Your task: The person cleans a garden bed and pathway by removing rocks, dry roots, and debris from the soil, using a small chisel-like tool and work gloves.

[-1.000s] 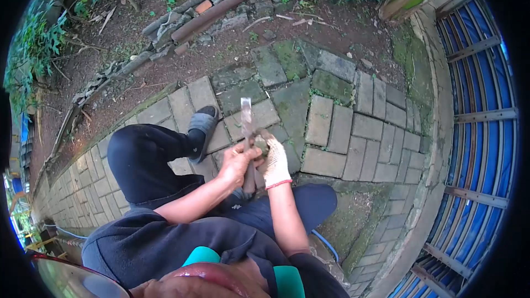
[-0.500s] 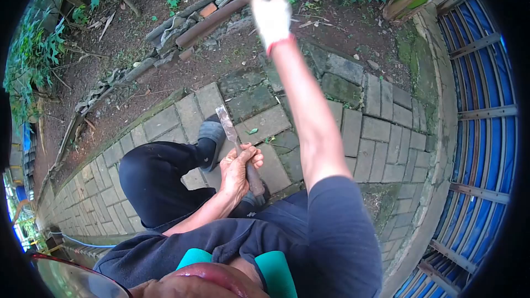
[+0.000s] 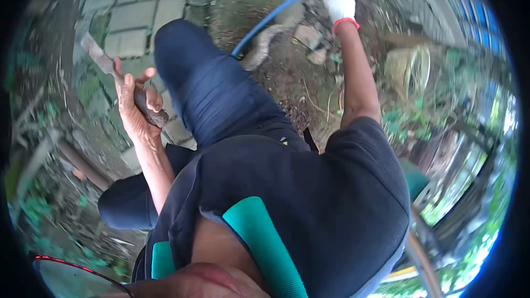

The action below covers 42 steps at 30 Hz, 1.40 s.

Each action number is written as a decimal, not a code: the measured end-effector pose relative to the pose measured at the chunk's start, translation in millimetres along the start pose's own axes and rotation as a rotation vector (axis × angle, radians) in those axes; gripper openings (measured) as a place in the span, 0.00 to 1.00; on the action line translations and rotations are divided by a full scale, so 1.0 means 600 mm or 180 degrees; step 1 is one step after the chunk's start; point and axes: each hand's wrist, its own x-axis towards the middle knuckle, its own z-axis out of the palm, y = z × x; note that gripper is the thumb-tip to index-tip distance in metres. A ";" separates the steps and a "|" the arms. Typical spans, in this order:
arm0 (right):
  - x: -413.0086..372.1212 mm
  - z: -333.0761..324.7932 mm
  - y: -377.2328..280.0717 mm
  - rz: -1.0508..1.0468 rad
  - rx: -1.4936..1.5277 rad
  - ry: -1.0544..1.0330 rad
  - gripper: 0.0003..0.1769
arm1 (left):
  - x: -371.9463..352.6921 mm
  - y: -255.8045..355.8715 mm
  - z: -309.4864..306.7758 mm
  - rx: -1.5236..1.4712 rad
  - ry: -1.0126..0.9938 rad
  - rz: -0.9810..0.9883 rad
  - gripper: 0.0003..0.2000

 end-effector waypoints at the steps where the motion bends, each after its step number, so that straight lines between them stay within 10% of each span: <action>1: -0.012 -0.008 0.058 0.0417 0.0196 -0.0127 0.23 | 0.012 -0.013 0.039 0.0410 -0.0074 -0.0150 0.33; 3: -0.044 -0.006 0.109 0.1224 0.0878 -0.0536 0.23 | 0.038 -0.045 0.102 0.1047 -0.0420 -0.0588 0.30; 6: -0.083 0.066 0.155 0.0107 0.0104 -0.0191 0.27 | 0.073 -0.132 0.150 0.1800 -0.0938 -0.0986 0.27; 10: -0.100 0.080 0.080 0.0447 -0.0795 -0.0994 0.31 | 0.080 -0.194 0.171 0.2672 -0.1054 -0.1206 0.27; 11: -0.127 0.141 0.110 0.0215 -0.0566 -0.0143 0.32 | 0.078 -0.198 0.174 0.2709 -0.1111 -0.1192 0.27; 14: -0.168 0.069 0.059 0.0422 -0.0461 -0.1359 0.32 | 0.081 -0.194 0.169 0.2815 -0.1104 -0.1128 0.28; 17: -0.218 0.029 0.034 -0.0479 -0.0336 -0.1089 0.23 | 0.084 -0.185 0.163 0.2484 -0.1027 -0.1161 0.27; 20: -0.112 -0.022 0.033 0.0481 0.0038 -0.1790 0.25 | 0.085 -0.185 0.155 0.2123 -0.0916 -0.1202 0.27; 24: 0.011 0.087 0.159 0.1063 0.0291 0.0097 0.23 | 0.080 -0.179 0.149 0.2222 -0.0845 -0.1120 0.26; 30: -0.022 0.105 0.160 0.0868 -0.0048 0.0071 0.18 | 0.089 -0.186 0.145 0.1850 -0.0764 -0.1219 0.26; 34: -0.085 0.065 0.154 0.0020 0.0064 -0.0543 0.26 | 0.088 -0.185 0.145 0.1937 -0.0770 -0.1234 0.26; 38: -0.053 -0.081 0.143 0.0413 0.0308 -0.2702 0.30 | 0.095 -0.189 0.151 0.1702 -0.0854 -0.1275 0.26; 42: 0.050 0.061 0.342 0.0415 -0.0574 -0.0460 0.32 | 0.101 -0.194 0.156 0.1847 -0.0758 -0.1287 0.26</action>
